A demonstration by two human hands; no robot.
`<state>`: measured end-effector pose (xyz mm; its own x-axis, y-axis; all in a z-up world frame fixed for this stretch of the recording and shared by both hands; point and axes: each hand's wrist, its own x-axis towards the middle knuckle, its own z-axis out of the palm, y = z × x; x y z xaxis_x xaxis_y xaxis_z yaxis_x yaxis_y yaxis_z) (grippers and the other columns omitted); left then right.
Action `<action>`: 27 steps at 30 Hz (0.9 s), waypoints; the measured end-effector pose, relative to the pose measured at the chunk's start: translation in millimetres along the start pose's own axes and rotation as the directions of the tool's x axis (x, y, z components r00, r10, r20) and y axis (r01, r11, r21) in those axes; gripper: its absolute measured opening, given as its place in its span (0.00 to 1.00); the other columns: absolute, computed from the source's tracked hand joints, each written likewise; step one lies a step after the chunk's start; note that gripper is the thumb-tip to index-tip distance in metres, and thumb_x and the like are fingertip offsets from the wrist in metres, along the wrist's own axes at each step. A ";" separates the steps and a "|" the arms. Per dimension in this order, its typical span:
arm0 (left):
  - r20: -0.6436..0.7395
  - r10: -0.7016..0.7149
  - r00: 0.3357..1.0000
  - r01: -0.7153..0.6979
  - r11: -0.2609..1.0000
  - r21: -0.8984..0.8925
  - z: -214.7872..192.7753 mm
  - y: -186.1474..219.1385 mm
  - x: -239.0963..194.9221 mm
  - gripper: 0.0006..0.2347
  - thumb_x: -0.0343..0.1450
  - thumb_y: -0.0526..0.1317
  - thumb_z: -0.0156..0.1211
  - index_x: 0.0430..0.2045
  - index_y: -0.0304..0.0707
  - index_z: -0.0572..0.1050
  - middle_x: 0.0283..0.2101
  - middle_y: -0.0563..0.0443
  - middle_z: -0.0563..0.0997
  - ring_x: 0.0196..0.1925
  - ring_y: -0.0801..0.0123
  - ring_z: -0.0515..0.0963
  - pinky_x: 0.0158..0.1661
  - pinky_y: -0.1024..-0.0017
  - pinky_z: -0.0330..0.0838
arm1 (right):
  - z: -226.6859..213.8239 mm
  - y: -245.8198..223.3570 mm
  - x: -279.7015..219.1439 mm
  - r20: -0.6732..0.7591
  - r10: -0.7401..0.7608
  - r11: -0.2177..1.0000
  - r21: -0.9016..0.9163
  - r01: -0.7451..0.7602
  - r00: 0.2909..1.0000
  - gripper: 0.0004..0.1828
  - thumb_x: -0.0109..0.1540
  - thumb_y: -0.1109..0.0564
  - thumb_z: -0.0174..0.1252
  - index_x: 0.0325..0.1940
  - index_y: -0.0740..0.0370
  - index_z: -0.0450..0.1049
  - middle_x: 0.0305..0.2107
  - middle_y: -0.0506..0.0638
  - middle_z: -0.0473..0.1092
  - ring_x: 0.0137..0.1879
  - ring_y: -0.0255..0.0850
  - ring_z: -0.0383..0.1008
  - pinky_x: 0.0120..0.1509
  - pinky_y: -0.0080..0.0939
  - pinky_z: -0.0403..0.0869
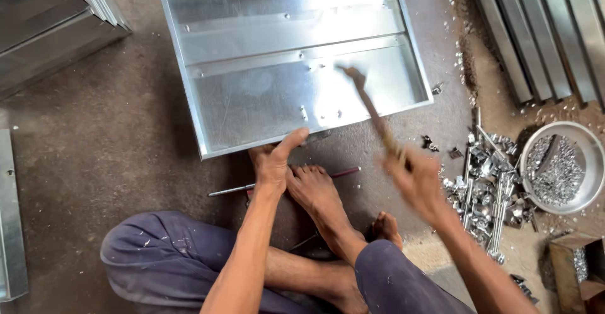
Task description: The person attaches sliding metal latches to a rectangular metal drawer using a hammer and small rivets while sitting on the floor. They align the latch over pre-drilled holes, insert small components, and hammer them into place, occasionally turning the drawer over and receiving assistance from another person to hold the metal parts steady.
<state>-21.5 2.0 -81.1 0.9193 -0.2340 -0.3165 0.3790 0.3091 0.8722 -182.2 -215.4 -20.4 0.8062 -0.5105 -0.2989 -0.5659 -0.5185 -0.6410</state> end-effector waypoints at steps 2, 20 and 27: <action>0.019 -0.066 0.998 0.066 0.998 -0.005 4.4 7.0 2.7 0.23 0.55 0.36 0.79 0.42 0.30 0.78 0.42 0.44 0.83 0.44 0.63 0.83 0.52 0.64 0.75 | 3.0 6.6 -30.9 0.090 0.034 0.996 0.082 -0.042 0.995 0.20 0.65 0.42 0.51 0.37 0.61 0.76 0.15 0.45 0.65 0.18 0.33 0.62 0.19 0.36 0.63; 0.015 -0.054 0.998 0.055 0.997 -0.053 3.0 -1.9 4.9 0.21 0.56 0.33 0.77 0.42 0.31 0.76 0.41 0.45 0.81 0.42 0.63 0.81 0.49 0.64 0.76 | 33.0 42.4 -31.8 -0.039 -0.131 0.976 0.168 0.136 0.991 0.27 0.71 0.41 0.48 0.28 0.64 0.68 0.18 0.50 0.65 0.23 0.35 0.62 0.24 0.41 0.62; 0.023 -0.072 0.997 0.073 0.995 -0.061 -5.2 -13.9 -2.4 0.20 0.57 0.34 0.78 0.40 0.27 0.78 0.41 0.45 0.82 0.43 0.63 0.82 0.49 0.65 0.75 | 41.8 74.6 -53.3 -0.018 -0.036 0.908 0.418 0.040 0.999 0.20 0.66 0.37 0.48 0.33 0.55 0.68 0.21 0.51 0.66 0.27 0.36 0.65 0.31 0.41 0.66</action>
<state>-28.5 3.1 -94.3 0.8869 -0.2770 -0.3696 0.4511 0.3471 0.8222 -260.2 -198.2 -81.9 0.8228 -0.5040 -0.2625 -0.4090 -0.2045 -0.8893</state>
